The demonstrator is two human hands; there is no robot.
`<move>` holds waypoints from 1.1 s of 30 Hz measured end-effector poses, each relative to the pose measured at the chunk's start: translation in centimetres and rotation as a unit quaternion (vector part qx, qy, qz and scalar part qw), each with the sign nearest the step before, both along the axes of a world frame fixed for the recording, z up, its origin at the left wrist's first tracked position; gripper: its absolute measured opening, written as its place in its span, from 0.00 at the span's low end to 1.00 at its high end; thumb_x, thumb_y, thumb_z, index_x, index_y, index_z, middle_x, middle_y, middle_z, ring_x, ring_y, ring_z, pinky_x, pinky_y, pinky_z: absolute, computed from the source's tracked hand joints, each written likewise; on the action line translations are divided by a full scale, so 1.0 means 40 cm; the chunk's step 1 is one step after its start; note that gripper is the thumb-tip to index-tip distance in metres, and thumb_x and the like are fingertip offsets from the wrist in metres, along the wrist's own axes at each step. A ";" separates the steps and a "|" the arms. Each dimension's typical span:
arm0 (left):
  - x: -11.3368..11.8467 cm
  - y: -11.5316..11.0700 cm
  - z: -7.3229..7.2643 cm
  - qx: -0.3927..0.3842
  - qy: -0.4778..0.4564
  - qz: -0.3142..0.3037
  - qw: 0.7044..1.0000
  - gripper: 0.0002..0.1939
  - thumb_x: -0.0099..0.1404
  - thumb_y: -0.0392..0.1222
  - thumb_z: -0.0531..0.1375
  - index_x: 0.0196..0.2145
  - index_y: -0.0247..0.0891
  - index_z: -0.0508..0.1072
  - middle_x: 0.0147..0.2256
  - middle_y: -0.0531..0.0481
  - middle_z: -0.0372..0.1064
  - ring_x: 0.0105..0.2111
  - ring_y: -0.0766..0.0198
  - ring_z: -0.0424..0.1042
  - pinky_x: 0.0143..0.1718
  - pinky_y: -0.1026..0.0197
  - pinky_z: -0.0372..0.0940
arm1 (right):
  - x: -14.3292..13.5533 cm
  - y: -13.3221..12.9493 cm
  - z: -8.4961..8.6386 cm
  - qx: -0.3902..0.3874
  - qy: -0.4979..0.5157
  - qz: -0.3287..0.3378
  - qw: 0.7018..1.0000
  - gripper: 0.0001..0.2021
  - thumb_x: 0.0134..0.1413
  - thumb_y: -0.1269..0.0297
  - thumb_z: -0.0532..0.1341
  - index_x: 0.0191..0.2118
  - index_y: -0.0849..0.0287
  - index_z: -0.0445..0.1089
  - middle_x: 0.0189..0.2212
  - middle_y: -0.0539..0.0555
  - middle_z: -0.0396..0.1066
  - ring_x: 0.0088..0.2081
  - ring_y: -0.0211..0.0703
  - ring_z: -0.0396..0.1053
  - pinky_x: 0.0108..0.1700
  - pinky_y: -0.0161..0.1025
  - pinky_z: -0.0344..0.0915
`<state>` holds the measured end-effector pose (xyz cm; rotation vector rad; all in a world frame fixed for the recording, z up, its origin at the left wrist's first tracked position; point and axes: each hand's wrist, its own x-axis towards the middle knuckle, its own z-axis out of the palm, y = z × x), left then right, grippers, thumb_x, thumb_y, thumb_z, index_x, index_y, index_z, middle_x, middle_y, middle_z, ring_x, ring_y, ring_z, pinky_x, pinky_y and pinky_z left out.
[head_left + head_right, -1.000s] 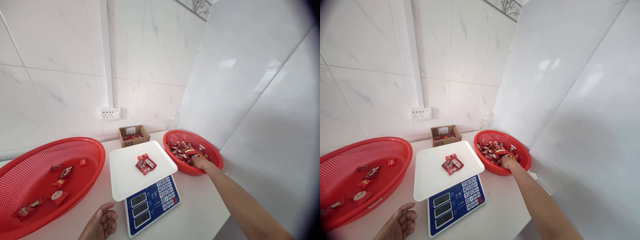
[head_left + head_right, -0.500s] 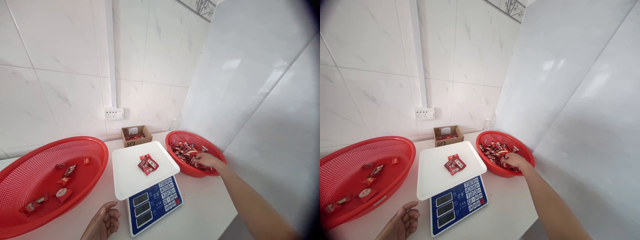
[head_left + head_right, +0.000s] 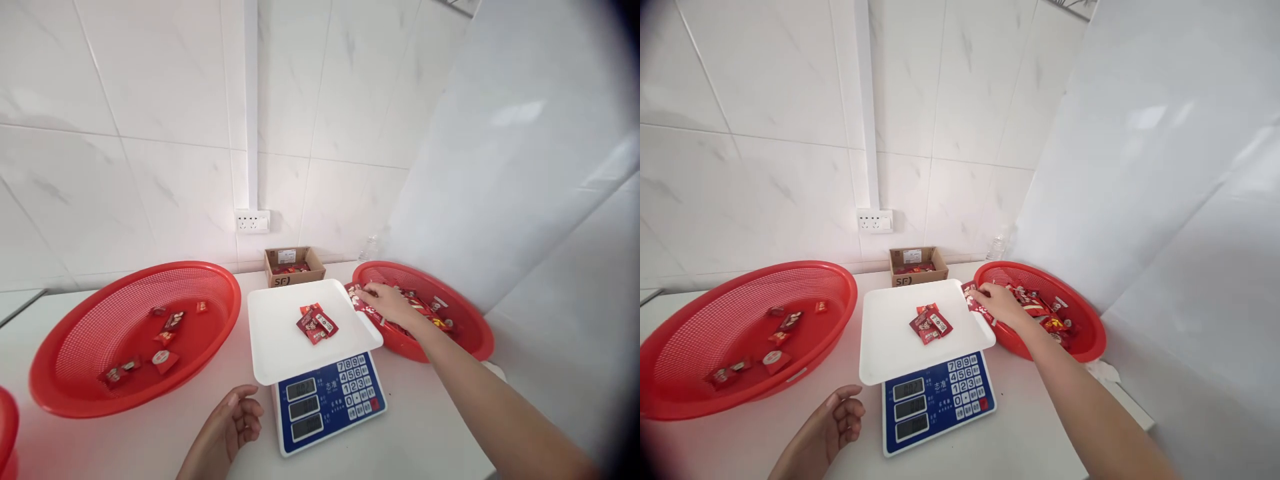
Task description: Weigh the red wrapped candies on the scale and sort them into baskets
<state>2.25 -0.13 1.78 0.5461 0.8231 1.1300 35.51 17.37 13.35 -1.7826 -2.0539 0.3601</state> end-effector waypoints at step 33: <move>0.000 -0.008 0.003 0.023 -0.004 -0.009 1.000 0.20 0.59 0.57 0.59 0.40 0.40 0.73 0.32 0.48 0.71 0.30 0.63 0.67 0.36 0.59 0.59 | -0.079 0.028 -0.017 0.018 -0.129 -0.003 0.991 0.11 0.57 0.63 0.53 0.26 0.57 0.66 0.31 0.53 0.72 0.32 0.42 0.66 0.29 0.36 0.49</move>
